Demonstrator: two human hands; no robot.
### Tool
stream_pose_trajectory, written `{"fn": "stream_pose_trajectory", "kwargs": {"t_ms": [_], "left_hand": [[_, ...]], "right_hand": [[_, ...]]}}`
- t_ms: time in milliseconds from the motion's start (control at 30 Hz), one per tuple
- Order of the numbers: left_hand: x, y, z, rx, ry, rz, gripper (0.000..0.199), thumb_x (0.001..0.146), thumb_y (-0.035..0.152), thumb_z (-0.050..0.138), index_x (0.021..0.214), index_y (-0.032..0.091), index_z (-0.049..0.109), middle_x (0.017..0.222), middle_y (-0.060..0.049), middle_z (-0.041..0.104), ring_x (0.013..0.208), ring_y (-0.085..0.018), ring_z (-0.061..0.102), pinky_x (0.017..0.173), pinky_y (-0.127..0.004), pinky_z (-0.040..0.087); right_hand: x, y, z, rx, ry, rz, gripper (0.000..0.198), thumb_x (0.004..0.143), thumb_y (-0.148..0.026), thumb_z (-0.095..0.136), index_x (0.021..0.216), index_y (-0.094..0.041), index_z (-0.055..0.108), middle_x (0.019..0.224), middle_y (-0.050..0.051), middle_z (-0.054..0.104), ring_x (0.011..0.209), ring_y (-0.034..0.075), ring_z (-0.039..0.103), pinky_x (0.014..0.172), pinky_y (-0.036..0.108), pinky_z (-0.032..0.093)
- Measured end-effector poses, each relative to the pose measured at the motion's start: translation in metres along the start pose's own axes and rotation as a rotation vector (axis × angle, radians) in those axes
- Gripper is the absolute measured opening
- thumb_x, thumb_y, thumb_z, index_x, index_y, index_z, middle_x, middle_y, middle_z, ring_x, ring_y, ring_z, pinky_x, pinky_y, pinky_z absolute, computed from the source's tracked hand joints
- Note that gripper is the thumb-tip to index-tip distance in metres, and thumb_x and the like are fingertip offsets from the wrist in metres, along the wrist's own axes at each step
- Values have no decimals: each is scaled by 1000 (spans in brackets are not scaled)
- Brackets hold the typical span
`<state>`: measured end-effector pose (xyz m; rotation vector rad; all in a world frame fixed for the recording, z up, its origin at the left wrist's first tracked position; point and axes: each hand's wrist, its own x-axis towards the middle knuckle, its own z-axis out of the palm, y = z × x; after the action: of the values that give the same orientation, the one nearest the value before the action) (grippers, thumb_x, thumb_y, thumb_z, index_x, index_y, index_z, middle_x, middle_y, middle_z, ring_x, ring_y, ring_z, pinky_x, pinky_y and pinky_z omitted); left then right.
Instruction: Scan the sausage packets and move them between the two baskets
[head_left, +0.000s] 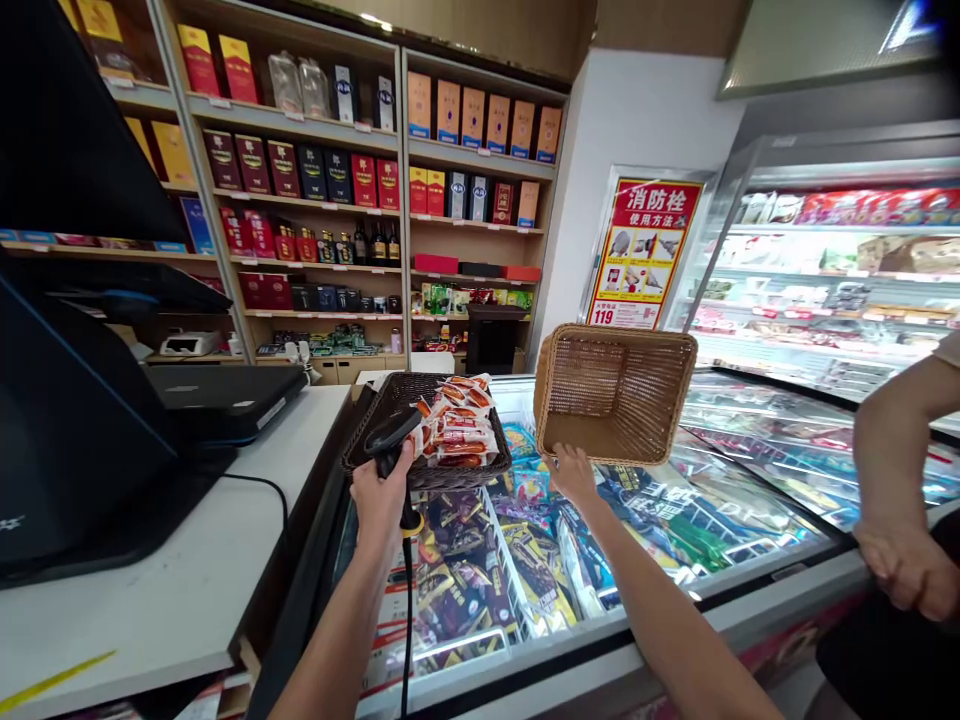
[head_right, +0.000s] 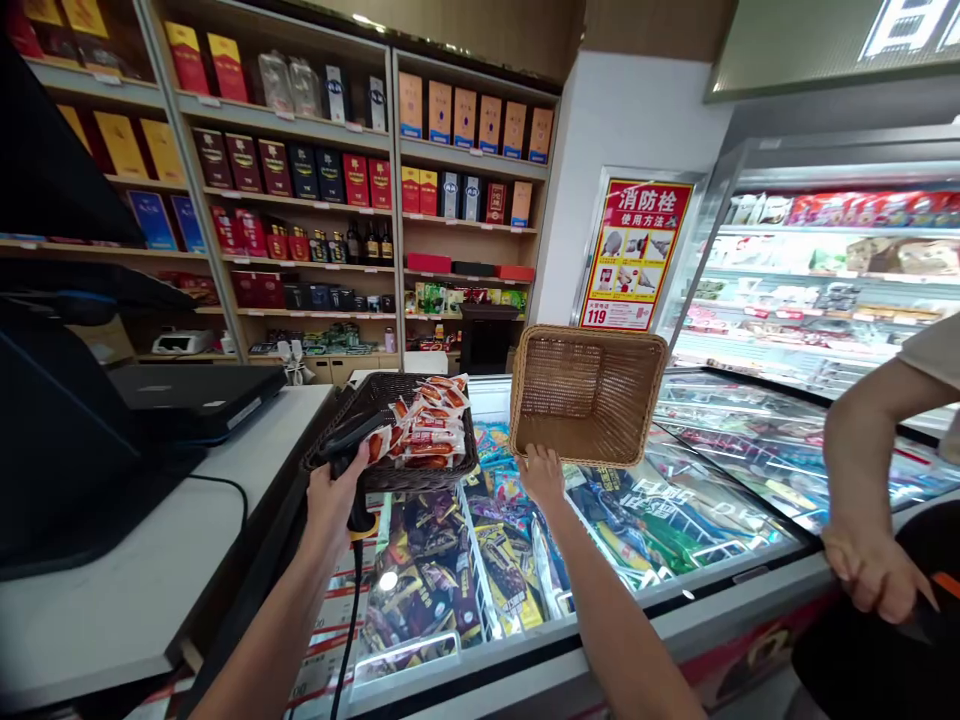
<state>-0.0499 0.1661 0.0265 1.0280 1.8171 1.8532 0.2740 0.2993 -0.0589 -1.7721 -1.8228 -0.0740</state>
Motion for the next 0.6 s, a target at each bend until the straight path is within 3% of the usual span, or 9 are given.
{"fn": "stream_pose_trajectory", "kwargs": {"t_ms": [167, 300, 400, 500, 600], "left_hand": [[-5, 5, 3, 27, 13, -54, 55, 74, 65, 76, 93, 14, 79, 92, -12, 76, 109, -33, 69, 92, -40, 55], [-8, 12, 3, -30, -35, -58, 53, 75, 61, 78, 99, 13, 80, 93, -12, 77, 110, -32, 69, 95, -38, 55], [-8, 18, 2, -103, -77, -98, 56, 74, 60, 80, 101, 12, 79, 93, -12, 77, 104, -30, 70, 93, -37, 55], [-9, 25, -1, -204, -84, -180, 60, 72, 58, 82, 107, 10, 77, 95, -12, 77, 98, -29, 72, 86, -37, 57], [-11, 30, -3, -299, -97, -242, 63, 71, 57, 84, 112, 10, 74, 96, -13, 76, 91, -28, 74, 79, -37, 58]], "right_hand": [[-6, -17, -19, 26, 6, 38, 20, 98, -33, 59, 93, -17, 71, 101, 18, 71, 107, 33, 61, 93, 44, 45], [-6, -42, -47, 20, -20, 35, 28, 103, -28, 48, 95, -16, 72, 100, 17, 72, 107, 32, 63, 98, 47, 44], [4, -85, -64, 119, 67, -123, 32, 106, -28, 43, 106, -16, 73, 114, 15, 72, 113, 30, 63, 103, 46, 43], [20, -138, -68, 212, -51, -268, 24, 104, -31, 52, 110, -19, 73, 117, 9, 73, 116, 28, 65, 103, 43, 46], [37, -178, -64, 212, -179, -277, 31, 96, -42, 70, 116, -19, 72, 117, 8, 73, 120, 30, 66, 106, 43, 46]]}}
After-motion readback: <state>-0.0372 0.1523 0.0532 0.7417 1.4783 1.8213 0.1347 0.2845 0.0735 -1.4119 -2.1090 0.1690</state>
